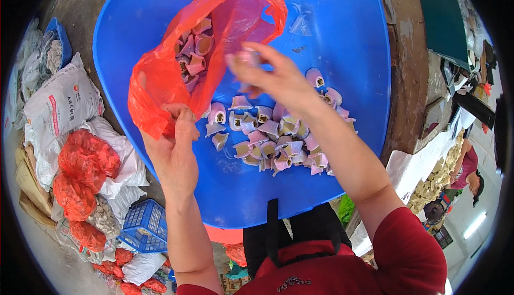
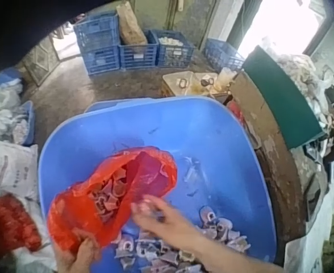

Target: The recorder is picking up small shoe components from a blue bin and placing them into plastic bags for storage or assembly.

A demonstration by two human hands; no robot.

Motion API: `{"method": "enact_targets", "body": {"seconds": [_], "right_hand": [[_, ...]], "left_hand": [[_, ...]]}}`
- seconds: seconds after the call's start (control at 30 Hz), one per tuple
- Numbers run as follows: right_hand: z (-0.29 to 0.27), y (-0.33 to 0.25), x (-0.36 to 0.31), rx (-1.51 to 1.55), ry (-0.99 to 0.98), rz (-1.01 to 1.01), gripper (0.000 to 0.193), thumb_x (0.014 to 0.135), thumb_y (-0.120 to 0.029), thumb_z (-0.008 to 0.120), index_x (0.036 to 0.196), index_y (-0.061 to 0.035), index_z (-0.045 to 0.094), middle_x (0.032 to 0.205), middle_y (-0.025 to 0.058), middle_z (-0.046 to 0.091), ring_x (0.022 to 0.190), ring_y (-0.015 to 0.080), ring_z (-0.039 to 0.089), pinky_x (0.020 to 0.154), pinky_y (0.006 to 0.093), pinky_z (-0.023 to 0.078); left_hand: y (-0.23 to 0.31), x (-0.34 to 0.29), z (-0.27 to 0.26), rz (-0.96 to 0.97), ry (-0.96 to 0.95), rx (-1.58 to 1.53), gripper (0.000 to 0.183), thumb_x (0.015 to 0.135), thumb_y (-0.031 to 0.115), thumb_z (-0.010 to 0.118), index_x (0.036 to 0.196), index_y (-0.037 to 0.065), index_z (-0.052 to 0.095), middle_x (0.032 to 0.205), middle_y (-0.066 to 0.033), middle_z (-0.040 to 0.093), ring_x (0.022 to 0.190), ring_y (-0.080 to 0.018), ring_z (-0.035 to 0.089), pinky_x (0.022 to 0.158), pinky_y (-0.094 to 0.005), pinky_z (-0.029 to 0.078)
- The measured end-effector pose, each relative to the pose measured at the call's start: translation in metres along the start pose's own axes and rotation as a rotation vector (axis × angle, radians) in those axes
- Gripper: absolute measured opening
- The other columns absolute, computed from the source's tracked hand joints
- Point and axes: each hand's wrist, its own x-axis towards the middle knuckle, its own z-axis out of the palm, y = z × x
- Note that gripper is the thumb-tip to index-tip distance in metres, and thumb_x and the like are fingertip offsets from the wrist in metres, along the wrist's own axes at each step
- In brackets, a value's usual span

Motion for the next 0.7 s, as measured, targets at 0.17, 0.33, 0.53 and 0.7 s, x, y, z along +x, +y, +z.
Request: {"method": "enact_targets", "body": {"seconds": [0.17,0.33,0.53,0.7], "right_hand": [[0.021,0.003,-0.001,-0.365,0.009,-0.238,0.075,0.071,-0.051,0.069,0.126,-0.0046,0.046,0.113,0.0231,0.052,0.104,0.0315,0.05,0.088,0.0383,0.042],[0.056,0.096,-0.002,-1.227,0.213,-0.199,0.045,0.069,-0.033,0.073,0.106,-0.0123,0.059,0.119,0.0106,0.045,0.108,0.0309,0.041,0.088,0.0467,0.038],[0.036,0.148,0.026,-1.163,0.046,-0.337,0.041,0.067,-0.025,0.071,0.105,-0.013,0.061,0.112,0.0081,0.049,0.105,0.0307,0.042,0.082,0.0461,0.04],[-0.008,0.08,0.002,-0.107,0.147,0.025,0.035,0.08,-0.025,0.064,0.107,-0.005,0.059,0.096,0.0105,0.059,0.09,0.0193,0.055,0.075,0.0307,0.044]], "left_hand": [[0.007,0.003,0.001,0.047,0.03,-0.055,0.061,0.086,0.001,0.051,0.14,0.007,0.022,0.081,-0.0022,0.052,0.062,-0.0072,0.045,0.057,-0.0207,0.039],[0.007,0.002,0.01,0.022,0.05,-0.017,0.057,0.09,0.002,0.045,0.141,0.008,0.018,0.077,-0.0041,0.05,0.06,-0.0084,0.041,0.057,-0.0225,0.035],[0.009,0.002,0.003,0.036,0.053,-0.007,0.057,0.09,0.002,0.045,0.14,0.007,0.019,0.076,-0.0039,0.049,0.06,-0.0084,0.041,0.058,-0.0231,0.036],[0.006,0.0,0.003,0.018,0.047,0.008,0.056,0.09,0.002,0.045,0.14,0.006,0.02,0.076,-0.0037,0.049,0.061,-0.0085,0.041,0.059,-0.0233,0.037]]}}
